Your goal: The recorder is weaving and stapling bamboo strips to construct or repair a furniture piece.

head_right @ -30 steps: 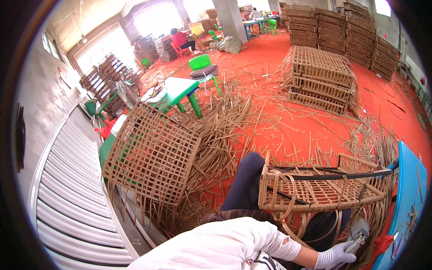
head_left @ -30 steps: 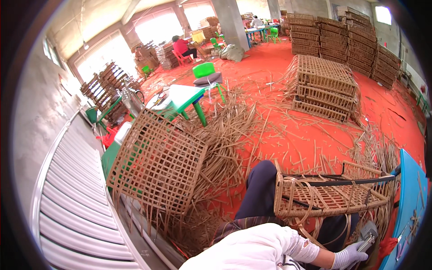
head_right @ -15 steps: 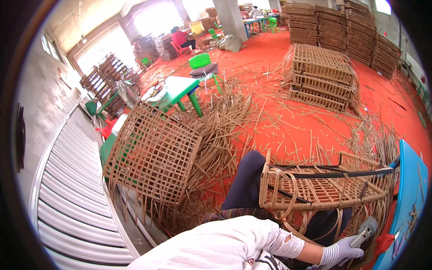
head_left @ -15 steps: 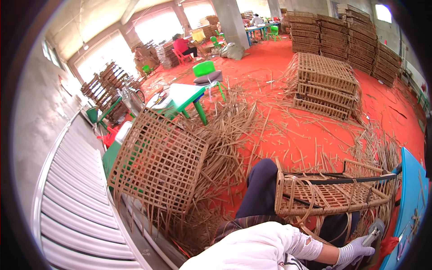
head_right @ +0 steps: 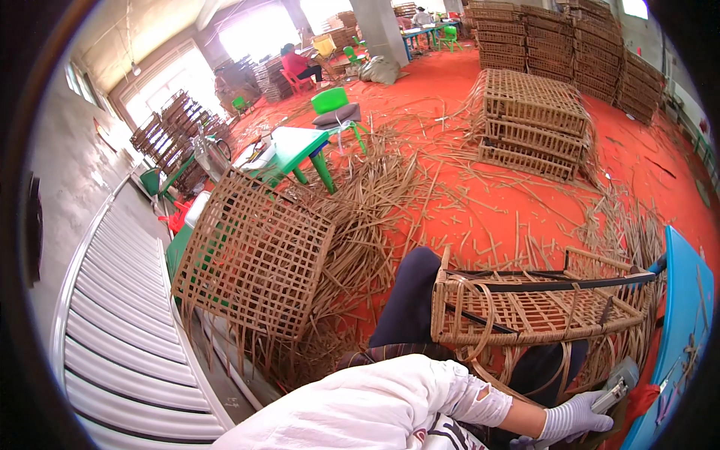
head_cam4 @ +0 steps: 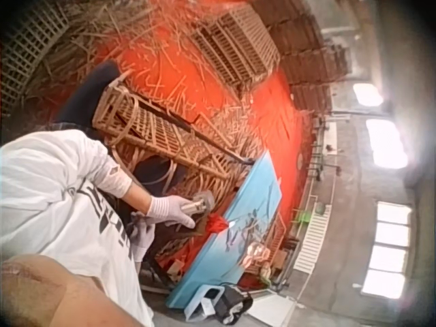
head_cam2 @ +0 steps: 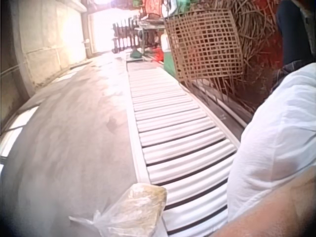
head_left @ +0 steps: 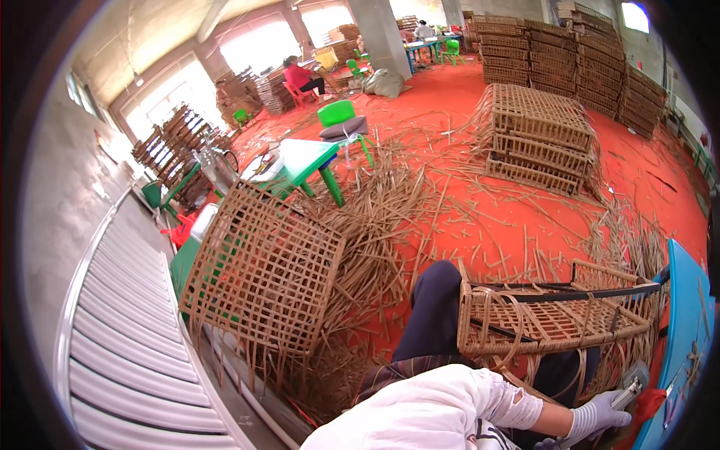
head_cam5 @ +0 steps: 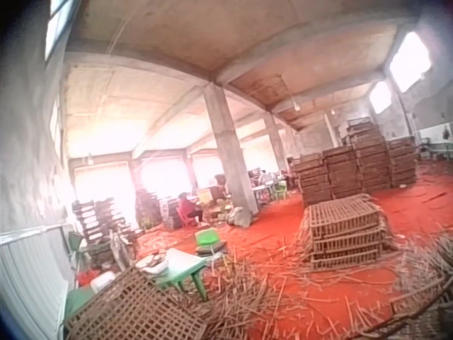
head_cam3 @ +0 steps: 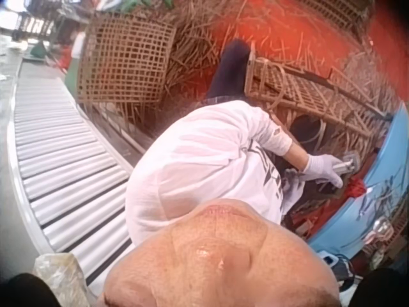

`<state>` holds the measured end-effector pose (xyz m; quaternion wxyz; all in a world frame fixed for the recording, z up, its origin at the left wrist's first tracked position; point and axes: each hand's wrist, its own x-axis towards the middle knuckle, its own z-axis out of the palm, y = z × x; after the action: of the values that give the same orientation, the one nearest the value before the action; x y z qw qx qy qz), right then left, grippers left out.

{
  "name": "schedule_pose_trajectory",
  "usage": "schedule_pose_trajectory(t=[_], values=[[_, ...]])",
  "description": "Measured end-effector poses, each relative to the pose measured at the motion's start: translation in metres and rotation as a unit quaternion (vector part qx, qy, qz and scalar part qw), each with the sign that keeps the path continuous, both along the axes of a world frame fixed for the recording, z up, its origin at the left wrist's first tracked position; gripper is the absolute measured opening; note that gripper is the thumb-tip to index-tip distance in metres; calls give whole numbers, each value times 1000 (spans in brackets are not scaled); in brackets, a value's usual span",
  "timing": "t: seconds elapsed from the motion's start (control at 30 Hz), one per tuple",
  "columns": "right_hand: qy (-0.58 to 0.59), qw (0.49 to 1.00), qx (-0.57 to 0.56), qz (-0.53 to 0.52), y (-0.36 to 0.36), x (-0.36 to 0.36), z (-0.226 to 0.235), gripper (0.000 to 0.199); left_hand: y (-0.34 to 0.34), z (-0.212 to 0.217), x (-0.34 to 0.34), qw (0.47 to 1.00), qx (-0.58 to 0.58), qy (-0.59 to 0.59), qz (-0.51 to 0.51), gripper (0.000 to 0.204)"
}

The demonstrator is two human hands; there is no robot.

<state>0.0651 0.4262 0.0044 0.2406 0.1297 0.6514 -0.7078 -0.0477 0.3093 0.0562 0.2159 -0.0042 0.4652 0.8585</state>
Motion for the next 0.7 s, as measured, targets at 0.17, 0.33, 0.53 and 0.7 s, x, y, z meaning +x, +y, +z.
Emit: schedule_pose_trajectory(t=[0.17, 0.33, 0.53, 0.7], values=[[-10, 995, 29, 94, 18, -5, -12, 33, -8, 13, 24, 997, 7, 15, 71, 39], [137, 935, 305, 115, -16, -1, 70, 48, -6, 3, 28, 998, -34, 16, 51, 44], [361, 831, 421, -40, -18, -14, 60, 48, 1, -15, 24, 993, -80, 66, 50, 56], [458, 746, 474, -92, -26, -32, 50, 40, 0, -22, 20, 992, -77, 86, 49, 62]])
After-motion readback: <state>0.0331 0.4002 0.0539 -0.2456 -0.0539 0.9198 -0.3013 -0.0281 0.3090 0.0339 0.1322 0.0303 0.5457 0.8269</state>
